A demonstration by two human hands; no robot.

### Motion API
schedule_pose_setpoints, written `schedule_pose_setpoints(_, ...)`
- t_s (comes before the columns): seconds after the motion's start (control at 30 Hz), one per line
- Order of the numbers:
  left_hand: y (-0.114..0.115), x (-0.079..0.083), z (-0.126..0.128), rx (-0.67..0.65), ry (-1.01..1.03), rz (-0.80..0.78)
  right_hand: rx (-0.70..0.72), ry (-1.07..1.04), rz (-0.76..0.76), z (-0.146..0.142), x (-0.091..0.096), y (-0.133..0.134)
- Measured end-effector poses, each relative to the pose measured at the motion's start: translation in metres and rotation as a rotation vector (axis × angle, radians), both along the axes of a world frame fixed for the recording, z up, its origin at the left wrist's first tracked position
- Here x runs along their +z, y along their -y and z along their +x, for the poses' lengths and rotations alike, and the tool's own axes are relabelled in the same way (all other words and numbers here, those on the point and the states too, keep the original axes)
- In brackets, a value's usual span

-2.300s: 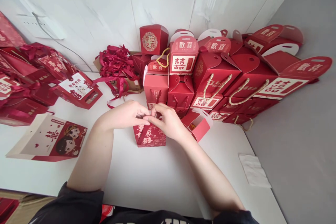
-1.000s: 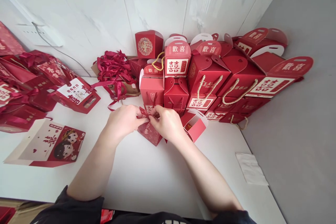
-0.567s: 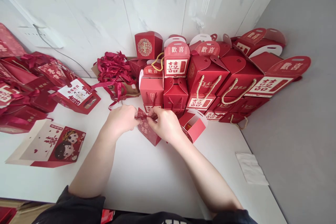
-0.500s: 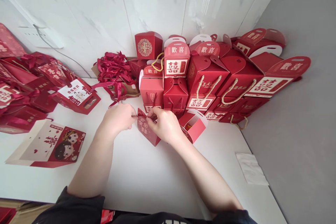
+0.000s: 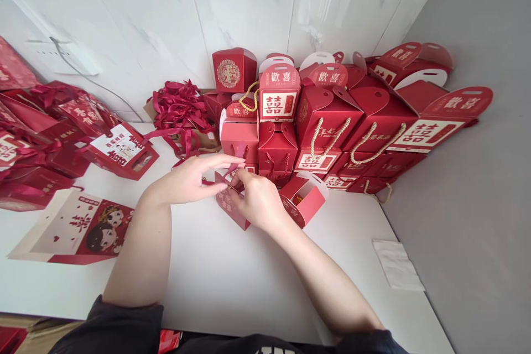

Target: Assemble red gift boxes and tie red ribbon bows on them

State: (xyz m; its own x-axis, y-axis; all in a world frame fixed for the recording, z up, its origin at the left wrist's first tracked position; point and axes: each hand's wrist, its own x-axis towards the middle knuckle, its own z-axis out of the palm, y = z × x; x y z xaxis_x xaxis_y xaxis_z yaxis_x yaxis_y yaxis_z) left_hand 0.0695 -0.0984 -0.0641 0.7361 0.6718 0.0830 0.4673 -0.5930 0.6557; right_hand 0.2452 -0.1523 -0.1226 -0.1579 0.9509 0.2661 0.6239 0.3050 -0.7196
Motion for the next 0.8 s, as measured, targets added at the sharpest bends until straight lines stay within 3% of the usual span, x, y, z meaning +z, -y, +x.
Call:
schedule_pose_setpoints(0.07, -0.007, -0.004, -0.003, -0.074, -0.021, -0.059, -0.009, -0.015, -0.015, 0.001, 0.001, 0.0)
schedule_pose_setpoints(0.27, -0.018, -0.014, -0.003, 0.073, -0.018, -0.152, 0.011, -0.014, -0.075, 0.007, 0.007, 0.002)
schedule_pose_setpoints(0.43, -0.022, -0.021, -0.003, -0.005, 0.057, -0.271, 0.166, 0.143, -0.078, 0.023, 0.02, 0.007)
schedule_pose_setpoints(0.53, -0.023, -0.027, 0.0, -0.066, 0.108, -0.299, 0.215, 0.218, -0.029, 0.029, 0.024, 0.008)
schedule_pose_setpoints(0.6, -0.023, -0.03, 0.003, -0.093, 0.128, -0.304, 0.13, 0.235, 0.035, 0.029, 0.023, 0.006)
schedule_pose_setpoints(0.7, -0.021, -0.032, 0.007, -0.108, 0.159, -0.317, 0.028, 0.362, 0.213, 0.027, 0.018, 0.002)
schedule_pose_setpoints(0.8, -0.02, -0.032, 0.009, -0.116, 0.186, -0.341, 0.08, 0.5, 0.359, 0.027, 0.012, -0.002)
